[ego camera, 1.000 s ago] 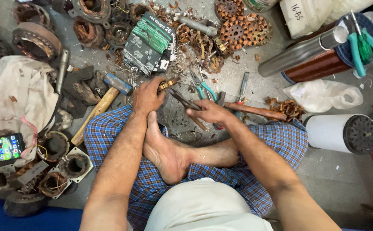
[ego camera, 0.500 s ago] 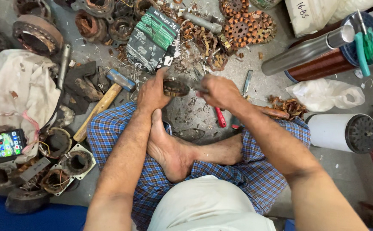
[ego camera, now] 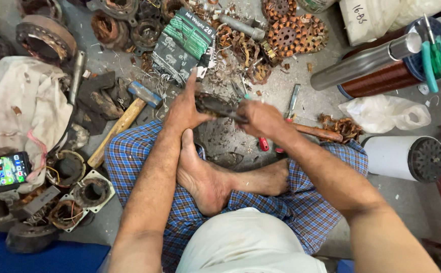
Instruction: The person removes old copper wire remnants from an electric motor stator using pliers and a screwdriver. They pry and pull the wire pieces out of the stator slots while sitting on the floor surrounded by various motor components.
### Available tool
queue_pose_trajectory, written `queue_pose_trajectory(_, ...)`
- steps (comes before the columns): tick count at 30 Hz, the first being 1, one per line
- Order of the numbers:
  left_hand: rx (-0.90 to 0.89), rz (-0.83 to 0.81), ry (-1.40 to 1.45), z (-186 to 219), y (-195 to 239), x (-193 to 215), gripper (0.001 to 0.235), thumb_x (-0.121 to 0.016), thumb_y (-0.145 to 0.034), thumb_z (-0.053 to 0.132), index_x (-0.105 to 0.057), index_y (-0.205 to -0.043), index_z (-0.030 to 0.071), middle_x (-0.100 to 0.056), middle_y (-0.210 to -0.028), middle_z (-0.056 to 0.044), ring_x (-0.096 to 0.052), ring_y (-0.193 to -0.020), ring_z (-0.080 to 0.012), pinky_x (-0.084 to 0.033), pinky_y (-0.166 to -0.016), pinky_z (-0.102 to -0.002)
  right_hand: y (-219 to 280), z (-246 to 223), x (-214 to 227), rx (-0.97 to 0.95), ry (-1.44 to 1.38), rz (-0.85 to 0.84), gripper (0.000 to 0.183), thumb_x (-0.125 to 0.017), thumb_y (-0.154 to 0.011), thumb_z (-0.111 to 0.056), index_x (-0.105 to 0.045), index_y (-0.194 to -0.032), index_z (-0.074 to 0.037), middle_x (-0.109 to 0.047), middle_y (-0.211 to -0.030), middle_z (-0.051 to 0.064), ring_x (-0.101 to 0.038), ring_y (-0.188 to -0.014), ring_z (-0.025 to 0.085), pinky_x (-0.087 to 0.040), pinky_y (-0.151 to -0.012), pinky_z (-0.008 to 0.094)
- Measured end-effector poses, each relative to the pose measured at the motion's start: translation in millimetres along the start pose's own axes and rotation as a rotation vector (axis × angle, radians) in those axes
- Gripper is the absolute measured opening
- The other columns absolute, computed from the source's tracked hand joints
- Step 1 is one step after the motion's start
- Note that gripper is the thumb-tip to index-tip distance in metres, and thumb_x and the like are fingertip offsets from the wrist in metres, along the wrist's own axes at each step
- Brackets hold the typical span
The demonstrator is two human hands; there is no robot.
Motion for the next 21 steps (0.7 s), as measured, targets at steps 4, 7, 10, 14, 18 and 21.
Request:
queue_pose_trajectory(4,-0.104,0.075,0.044,-1.0,6.8,3.0,0.153,-0.105,-0.053,0.027,0.002,-0.163,0.022,-0.042,-0.157,-0.024,-0.048,-0.141,-0.0407,-0.043,-0.116,-0.052,-4.5,-7.0,8.1,0.109,-0.017,0.293,0.015,-0.077,-0.089,-0.02,-0.074,-0.095,-0.007,-0.062,-0.096,0.011,-0.064,-0.074,0.024,-0.056,-0.064,0.041)
queue_pose_trajectory(7,-0.169,0.094,0.015,5.7,1.2,6.9,0.157,-0.107,-0.049,0.027,0.003,-0.162,0.025,-0.031,-0.162,-0.023,-0.039,-0.145,-0.042,-0.041,-0.116,-0.054,-16.2,-6.4,3.6,0.096,-0.001,0.128,0.015,-0.073,-0.087,-0.017,-0.075,-0.101,-0.011,-0.065,-0.097,0.009,-0.065,-0.071,0.021,-0.055,-0.059,0.036)
queue_pose_trajectory(10,-0.13,0.073,0.005,1.3,5.0,1.1,0.158,-0.106,-0.048,0.027,0.004,-0.162,0.028,-0.029,-0.16,-0.021,-0.039,-0.145,-0.0412,-0.044,-0.115,-0.053,-17.0,-8.5,10.1,0.193,-0.025,0.272,0.015,-0.071,-0.092,-0.016,-0.077,-0.106,-0.014,-0.068,-0.097,0.009,-0.066,-0.073,0.02,-0.055,-0.059,0.035)
queue_pose_trajectory(14,-0.158,0.077,-0.019,5.2,4.5,1.1,0.16,-0.107,-0.043,0.026,0.002,-0.16,0.03,-0.025,-0.159,-0.022,-0.034,-0.146,-0.0437,-0.045,-0.111,-0.055,-26.8,2.3,1.6,0.05,-0.007,0.061,0.014,-0.065,-0.094,-0.016,-0.077,-0.103,-0.017,-0.069,-0.09,0.007,-0.067,-0.072,0.02,-0.055,-0.059,0.037)
queue_pose_trajectory(18,-0.19,0.137,0.022,3.4,9.3,3.4,0.16,-0.108,-0.046,0.027,0.004,-0.162,0.031,-0.023,-0.161,-0.023,-0.033,-0.148,-0.045,-0.046,-0.113,-0.057,-26.7,-0.7,14.4,0.13,-0.043,0.3,0.008,-0.071,-0.09,-0.014,-0.075,-0.091,-0.007,-0.068,-0.095,0.01,-0.067,-0.073,0.021,-0.058,-0.06,0.037)
queue_pose_trajectory(21,-0.216,0.144,0.014,5.5,4.1,5.7,0.16,-0.108,-0.044,0.027,0.002,-0.16,0.032,-0.019,-0.162,-0.023,-0.029,-0.15,-0.0455,-0.046,-0.11,-0.059,-34.0,6.6,0.8,0.002,0.031,-0.104,0.009,-0.07,-0.091,-0.018,-0.076,-0.097,-0.016,-0.075,-0.084,0.007,-0.069,-0.072,0.017,-0.056,-0.067,0.035)
Point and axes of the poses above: each hand's wrist, its own y-axis away from the middle knuckle, its own x-axis out of the back of the hand, z = x × y, the point moved 6 cm from there along -y, towards the middle knuckle
